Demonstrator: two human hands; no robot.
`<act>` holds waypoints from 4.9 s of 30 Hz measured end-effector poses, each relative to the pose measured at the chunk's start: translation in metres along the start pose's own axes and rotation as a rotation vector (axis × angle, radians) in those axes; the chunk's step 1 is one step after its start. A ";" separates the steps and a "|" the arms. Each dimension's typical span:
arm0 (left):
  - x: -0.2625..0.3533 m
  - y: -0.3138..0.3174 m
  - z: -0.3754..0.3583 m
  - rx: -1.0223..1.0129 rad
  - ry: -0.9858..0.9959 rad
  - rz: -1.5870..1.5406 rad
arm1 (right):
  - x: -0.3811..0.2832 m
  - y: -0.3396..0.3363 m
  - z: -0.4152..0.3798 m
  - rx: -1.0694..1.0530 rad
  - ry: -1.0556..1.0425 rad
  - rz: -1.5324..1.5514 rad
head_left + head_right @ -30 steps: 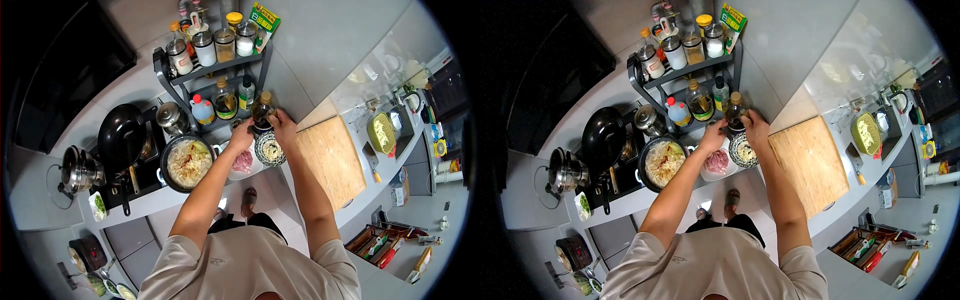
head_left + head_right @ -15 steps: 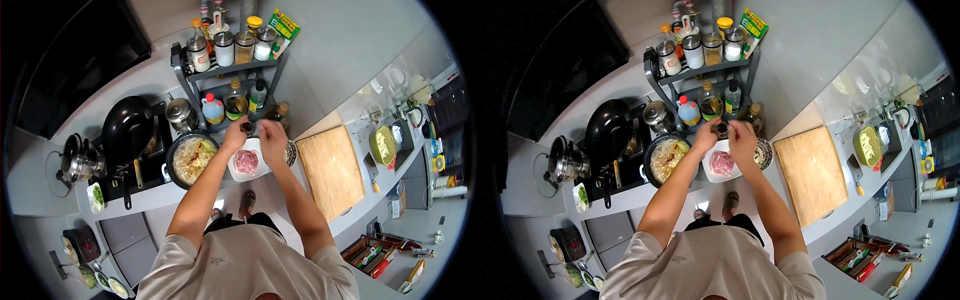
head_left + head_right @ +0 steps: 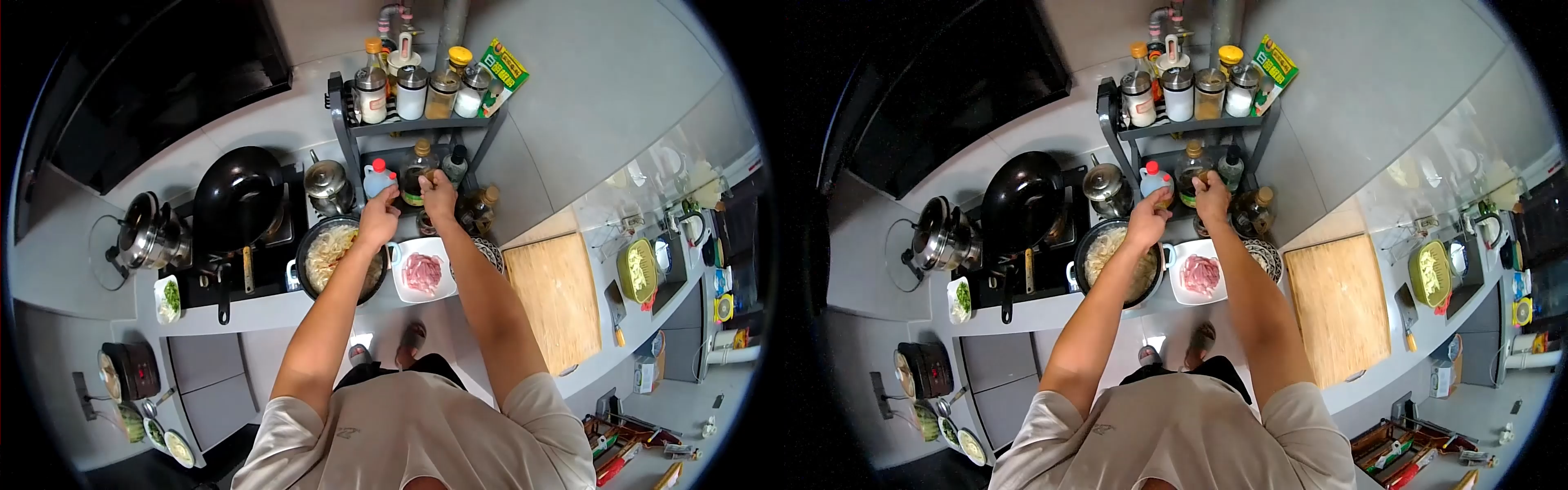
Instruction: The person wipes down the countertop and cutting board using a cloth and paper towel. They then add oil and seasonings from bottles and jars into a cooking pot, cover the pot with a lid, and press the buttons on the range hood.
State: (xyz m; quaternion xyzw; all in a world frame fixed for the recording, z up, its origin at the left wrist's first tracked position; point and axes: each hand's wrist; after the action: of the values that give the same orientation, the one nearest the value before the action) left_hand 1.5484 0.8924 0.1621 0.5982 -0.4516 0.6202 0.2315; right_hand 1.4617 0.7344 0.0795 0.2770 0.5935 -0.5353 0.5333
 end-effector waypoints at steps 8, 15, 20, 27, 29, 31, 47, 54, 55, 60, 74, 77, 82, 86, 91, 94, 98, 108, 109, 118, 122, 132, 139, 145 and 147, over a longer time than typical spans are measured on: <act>0.000 -0.012 -0.017 0.088 0.206 0.054 | -0.078 -0.065 -0.023 -0.118 -0.084 0.139; 0.081 -0.058 -0.070 0.142 0.489 0.025 | -0.141 -0.120 -0.069 -0.162 -0.464 -0.020; 0.102 -0.095 -0.098 0.097 0.871 0.173 | -0.173 -0.133 -0.118 -0.338 -0.389 -0.227; 0.087 -0.139 -0.130 -0.203 0.742 0.332 | -0.178 -0.115 -0.172 -0.478 -0.273 -0.235; 0.083 -0.145 -0.135 -0.200 0.711 0.352 | -0.185 -0.110 -0.183 -0.480 -0.269 -0.258; 0.073 -0.147 -0.137 -0.116 0.691 0.372 | -0.186 -0.101 -0.192 -0.472 -0.292 -0.230; -0.004 -0.168 -0.138 0.011 0.166 -0.299 | -0.200 -0.073 -0.225 -0.542 -0.249 -0.373; -0.048 -0.169 -0.156 -0.029 0.113 -0.373 | -0.196 -0.071 -0.221 -0.551 -0.308 -0.401; -0.056 -0.168 -0.156 -0.024 0.144 -0.343 | -0.197 -0.070 -0.221 -0.545 -0.331 -0.408; -0.083 -0.162 -0.157 0.006 0.209 -0.297 | -0.208 -0.068 -0.218 -0.634 -0.362 -0.486; -0.091 -0.153 -0.156 0.012 0.338 -0.151 | -0.210 -0.057 -0.209 -0.647 -0.472 -0.692; -0.089 -0.153 -0.157 0.014 0.335 -0.149 | -0.215 -0.055 -0.208 -0.657 -0.475 -0.728; -0.087 -0.154 -0.157 0.011 0.324 -0.139 | -0.217 -0.051 -0.207 -0.669 -0.460 -0.774; -0.087 -0.153 -0.157 0.016 0.309 -0.144 | -0.224 -0.047 -0.208 -0.676 -0.451 -0.802; -0.089 -0.154 -0.156 0.004 0.295 -0.147 | -0.229 -0.045 -0.207 -0.660 -0.449 -0.837; -0.089 -0.154 -0.155 0.010 0.316 -0.170 | -0.232 -0.045 -0.207 -0.654 -0.461 -0.865; -0.090 -0.154 -0.155 0.023 0.337 -0.140 | -0.235 -0.044 -0.206 -0.663 -0.463 -0.903; -0.096 -0.153 -0.151 0.041 0.375 -0.115 | -0.239 -0.042 -0.205 -0.673 -0.486 -0.912; -0.096 -0.154 -0.151 0.048 0.385 -0.111 | -0.239 -0.041 -0.205 -0.672 -0.486 -0.911; -0.093 -0.158 -0.151 0.105 0.395 -0.075 | -0.235 -0.042 -0.204 -0.630 -0.505 -0.750; -0.092 -0.157 -0.139 0.058 0.364 -0.216 | -0.224 -0.041 -0.204 -0.586 -0.497 -0.657; -0.049 -0.182 -0.117 -0.151 0.546 0.443 | -0.207 -0.053 -0.209 -0.542 -0.376 -0.543; -0.019 -0.181 -0.112 -0.127 0.458 0.510 | -0.194 -0.065 -0.212 -0.529 -0.349 -0.548; -0.014 -0.174 -0.111 -0.094 0.305 0.265 | -0.189 -0.066 -0.213 -0.534 -0.373 -0.504; -0.007 -0.174 -0.114 -0.121 0.289 0.207 | -0.190 -0.066 -0.215 -0.528 -0.340 -0.489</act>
State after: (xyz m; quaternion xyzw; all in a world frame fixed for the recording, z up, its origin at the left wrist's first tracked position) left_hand 1.6329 1.0735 0.2187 0.4383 -0.5093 0.6918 0.2643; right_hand 1.3831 0.9622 0.2483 -0.1119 0.6624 -0.5137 0.5336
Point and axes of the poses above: each hand's wrist, its own z-axis towards the middle knuckle, its own y-axis out of the palm, x = y × z, and after that the axes turned 1 degree about -x, right-handed
